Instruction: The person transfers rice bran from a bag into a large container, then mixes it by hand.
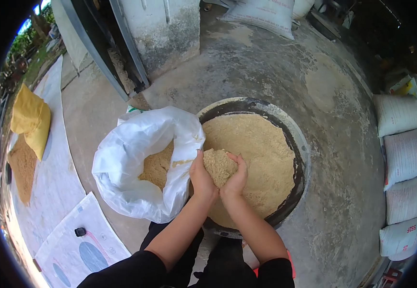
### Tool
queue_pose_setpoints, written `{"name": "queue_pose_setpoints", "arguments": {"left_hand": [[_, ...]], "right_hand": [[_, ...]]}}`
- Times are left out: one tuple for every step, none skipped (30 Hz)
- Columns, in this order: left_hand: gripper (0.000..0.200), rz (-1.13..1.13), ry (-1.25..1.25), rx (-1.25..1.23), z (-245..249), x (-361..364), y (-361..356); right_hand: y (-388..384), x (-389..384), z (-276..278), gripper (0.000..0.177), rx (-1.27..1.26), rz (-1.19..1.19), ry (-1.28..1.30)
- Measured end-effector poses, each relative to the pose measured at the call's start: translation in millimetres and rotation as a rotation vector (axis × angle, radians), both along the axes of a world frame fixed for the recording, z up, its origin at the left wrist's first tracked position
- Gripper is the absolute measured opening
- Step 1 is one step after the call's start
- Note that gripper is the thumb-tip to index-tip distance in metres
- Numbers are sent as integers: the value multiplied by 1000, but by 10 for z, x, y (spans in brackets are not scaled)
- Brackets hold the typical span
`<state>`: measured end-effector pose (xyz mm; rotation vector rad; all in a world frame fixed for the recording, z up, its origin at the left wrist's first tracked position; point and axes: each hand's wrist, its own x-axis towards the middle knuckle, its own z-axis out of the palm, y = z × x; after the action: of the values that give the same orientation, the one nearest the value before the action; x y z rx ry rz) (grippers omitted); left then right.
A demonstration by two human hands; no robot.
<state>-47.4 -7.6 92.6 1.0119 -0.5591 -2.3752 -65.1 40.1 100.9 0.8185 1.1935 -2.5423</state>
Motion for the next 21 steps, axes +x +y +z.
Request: {"name": "queue_pose_setpoints", "arguments": {"left_hand": [[28,30,79,-4,113,91,-161],[28,43,84,-8,241,170,-317],[27,121,79,-57,368,238,-471],[27,196,72,-105,437,312,-610],[27,198,77,-105,381,370,-750],[27,247,61,-270,253,403,-886],[28,295,43,-436,200,439,-987],[28,294,41,-432,156,505,-1042],[28,243,-47,-575,135,574,-1071],[29,187,-133,-719,114,626,-1074],[32,179,-147,-741,84,660,-1050],[32,160,-144,-743,43,677,-1021],[31,92,-181,-825,-8,676,-972],[30,18,-212,-905,-48,656,-901],[30,-22,-195,-898,-74,622,-805],[29,-58,-156,-959,-96,569,-685],[29,-91,-109,-1017,-112,505,-549],[29,-125,-81,-1003,-103,445,-395],[28,-235,-64,-1000,-75,399,-237],[26,-341,-47,-1003,-65,353,-97],[25,-415,-69,-1053,-173,301,47]], "right_hand": [[-148,42,65,37,-20,91,50],[-292,79,114,37,-39,177,100],[-455,107,138,37,-42,185,106],[-636,141,143,37,-3,272,190],[-790,175,154,38,38,357,273],[-917,210,175,38,39,360,281],[-1023,245,184,39,205,457,418],[-1066,271,183,40,375,549,546],[-1062,281,183,40,380,551,541],[-1053,285,183,38,423,637,630],[-1038,271,179,36,465,715,718],[-972,234,155,36,469,698,709],[-844,163,119,34,558,667,962],[-685,89,94,32,658,627,1210],[-506,14,87,32,720,591,1268],[-316,-37,74,32,759,565,1247],[-118,-89,56,32,727,516,1089],[92,-144,23,32,690,462,936],[325,-221,-102,34,734,401,854],[558,-292,-252,34,757,375,845],[785,-335,-421,36,757,249,692]]}}
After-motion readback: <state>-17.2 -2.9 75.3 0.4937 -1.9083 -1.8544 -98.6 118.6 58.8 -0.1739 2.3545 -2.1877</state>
